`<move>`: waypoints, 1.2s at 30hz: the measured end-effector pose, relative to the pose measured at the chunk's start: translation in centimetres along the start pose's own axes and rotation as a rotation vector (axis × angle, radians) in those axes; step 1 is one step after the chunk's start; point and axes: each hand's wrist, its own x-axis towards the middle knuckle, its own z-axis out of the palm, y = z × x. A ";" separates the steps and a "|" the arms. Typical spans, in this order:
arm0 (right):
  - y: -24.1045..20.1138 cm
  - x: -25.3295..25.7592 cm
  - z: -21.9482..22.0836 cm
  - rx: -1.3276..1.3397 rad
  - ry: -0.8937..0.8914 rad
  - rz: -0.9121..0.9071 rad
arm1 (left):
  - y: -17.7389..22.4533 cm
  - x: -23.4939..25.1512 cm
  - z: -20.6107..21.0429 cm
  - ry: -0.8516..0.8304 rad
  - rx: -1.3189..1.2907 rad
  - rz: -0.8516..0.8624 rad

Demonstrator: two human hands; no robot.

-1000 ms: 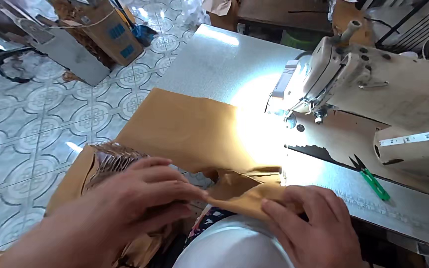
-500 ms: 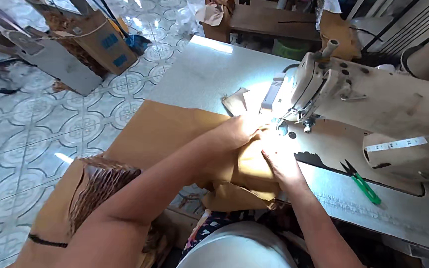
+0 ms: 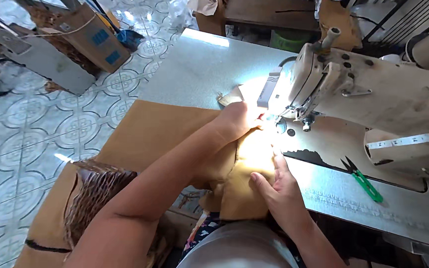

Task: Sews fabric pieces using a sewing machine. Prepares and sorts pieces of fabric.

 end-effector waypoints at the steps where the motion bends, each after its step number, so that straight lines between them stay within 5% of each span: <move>1: 0.8 0.4 0.1 -0.066 0.021 -0.017 | -0.3 0.4 0.3 -0.025 0.030 0.030; 8: 3.2 0.6 -0.8 -0.152 -0.070 0.102 | -2.4 0.2 3.5 -0.065 -0.049 0.203; 16: 1.7 -0.5 -1.0 -0.106 -0.133 0.177 | -1.6 -0.4 3.0 0.027 -0.120 0.189; 22: 1.7 2.0 -1.7 -0.179 -0.058 0.136 | -0.2 1.3 1.9 0.051 -0.024 -0.130; 25: 2.4 3.2 -1.7 -0.222 -0.049 0.188 | -0.5 1.8 4.5 0.108 0.128 -0.031; 31: 3.3 1.7 -0.9 -0.118 -0.081 0.181 | -1.2 -0.4 6.6 0.223 0.020 0.179; 36: 3.5 0.9 -0.5 -0.093 -0.076 0.192 | -1.8 -1.2 7.1 0.241 0.018 0.201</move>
